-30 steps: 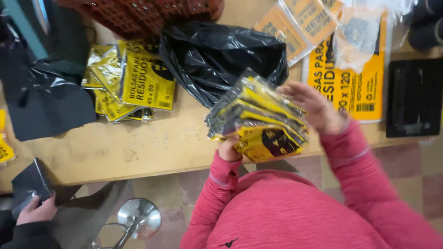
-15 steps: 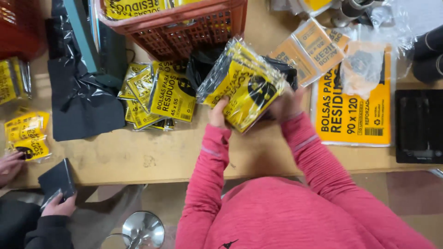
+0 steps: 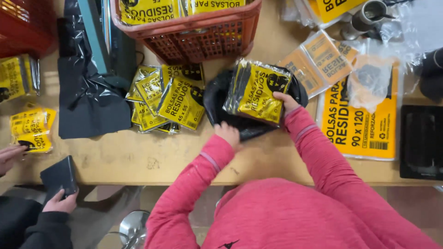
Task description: The person sorts yellow plastic packets on a table, organizing them into stacks and placing some into a large black bag.
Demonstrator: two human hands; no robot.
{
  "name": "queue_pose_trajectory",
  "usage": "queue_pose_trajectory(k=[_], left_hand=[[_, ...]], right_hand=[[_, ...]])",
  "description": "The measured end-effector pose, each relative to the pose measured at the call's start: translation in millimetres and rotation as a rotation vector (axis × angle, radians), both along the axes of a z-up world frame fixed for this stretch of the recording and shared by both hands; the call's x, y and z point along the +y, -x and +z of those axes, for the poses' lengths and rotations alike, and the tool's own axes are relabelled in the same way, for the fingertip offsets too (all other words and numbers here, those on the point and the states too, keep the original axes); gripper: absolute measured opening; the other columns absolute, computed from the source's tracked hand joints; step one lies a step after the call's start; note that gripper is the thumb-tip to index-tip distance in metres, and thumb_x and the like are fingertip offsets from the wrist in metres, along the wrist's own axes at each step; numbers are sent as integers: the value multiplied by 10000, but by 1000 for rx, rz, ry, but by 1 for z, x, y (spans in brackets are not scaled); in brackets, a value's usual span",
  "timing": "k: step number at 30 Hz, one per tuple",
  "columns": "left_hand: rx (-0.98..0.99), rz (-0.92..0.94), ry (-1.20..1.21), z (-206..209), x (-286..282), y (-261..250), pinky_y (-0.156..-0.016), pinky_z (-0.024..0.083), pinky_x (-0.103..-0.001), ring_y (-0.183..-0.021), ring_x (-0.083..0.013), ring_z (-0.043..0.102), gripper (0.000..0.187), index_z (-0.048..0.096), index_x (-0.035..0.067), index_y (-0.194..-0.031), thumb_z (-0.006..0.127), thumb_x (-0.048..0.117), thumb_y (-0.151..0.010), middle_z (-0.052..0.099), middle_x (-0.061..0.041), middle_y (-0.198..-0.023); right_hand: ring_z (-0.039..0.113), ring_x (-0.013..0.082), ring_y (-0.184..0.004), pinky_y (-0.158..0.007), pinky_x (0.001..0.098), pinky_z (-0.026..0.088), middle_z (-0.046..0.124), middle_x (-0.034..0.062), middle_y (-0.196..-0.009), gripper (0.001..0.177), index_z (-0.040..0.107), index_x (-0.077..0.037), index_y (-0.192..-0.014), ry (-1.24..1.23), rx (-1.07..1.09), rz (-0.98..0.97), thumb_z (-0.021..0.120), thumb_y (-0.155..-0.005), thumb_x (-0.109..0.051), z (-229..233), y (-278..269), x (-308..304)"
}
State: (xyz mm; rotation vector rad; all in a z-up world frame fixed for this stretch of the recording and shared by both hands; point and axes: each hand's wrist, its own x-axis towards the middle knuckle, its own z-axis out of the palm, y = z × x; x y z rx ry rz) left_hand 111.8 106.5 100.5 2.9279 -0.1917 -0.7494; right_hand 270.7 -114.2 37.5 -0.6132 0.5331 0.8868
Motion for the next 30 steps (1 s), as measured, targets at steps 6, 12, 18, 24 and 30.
queue_pose_trajectory(k=[6, 12, 18, 24, 30], left_hand=[[283, -140, 207, 79, -16, 48, -895, 502, -605, -1022, -374, 687, 428, 723, 105, -1084, 509, 457, -967, 749, -127, -1038], [-375, 387, -59, 76, 10, 24, -766, 526, -483, -986, -317, 657, 533, 589, 94, -1221, 643, 454, -832, 671, -97, -1139], [-490, 569, -131, -22, 43, -18, -821, 516, -452, -1022, -300, 630, 213, 652, 129, -1120, 628, 267, -961, 681, -78, -1076], [-604, 879, 1138, -135, 120, -99, -770, 491, -377, -828, -286, 590, 249, 639, 36, -890, 572, 218, -1046, 630, -145, -874], [-386, 815, 1617, 125, 41, -27, -821, 526, -351, -1005, -234, 627, 467, 480, 24, -1286, 657, 333, -983, 657, -128, -1152]], right_hand=[[691, 354, -1103, -990, 510, 553, 725, 177, -1222, 536, 604, 4, -1352, 133, -54, 286, 682, -848, -160, -7, 2, -36], [702, 330, -1017, -906, 487, 575, 732, 143, -1157, 577, 588, -26, -1341, 291, -301, 469, 708, -776, -51, -3, 13, -44], [707, 281, -1027, -948, 438, 569, 717, 135, -1184, 580, 566, 0, -1356, 317, -385, 468, 720, -798, -25, -28, 25, -45], [724, 282, -966, -907, 457, 581, 735, 121, -1133, 516, 587, -48, -1316, 335, -315, 417, 691, -810, -63, -13, 30, -40], [741, 313, -911, -869, 490, 599, 746, 151, -1081, 416, 618, -19, -1254, 390, -114, 441, 644, -864, -163, -14, 50, -38]])
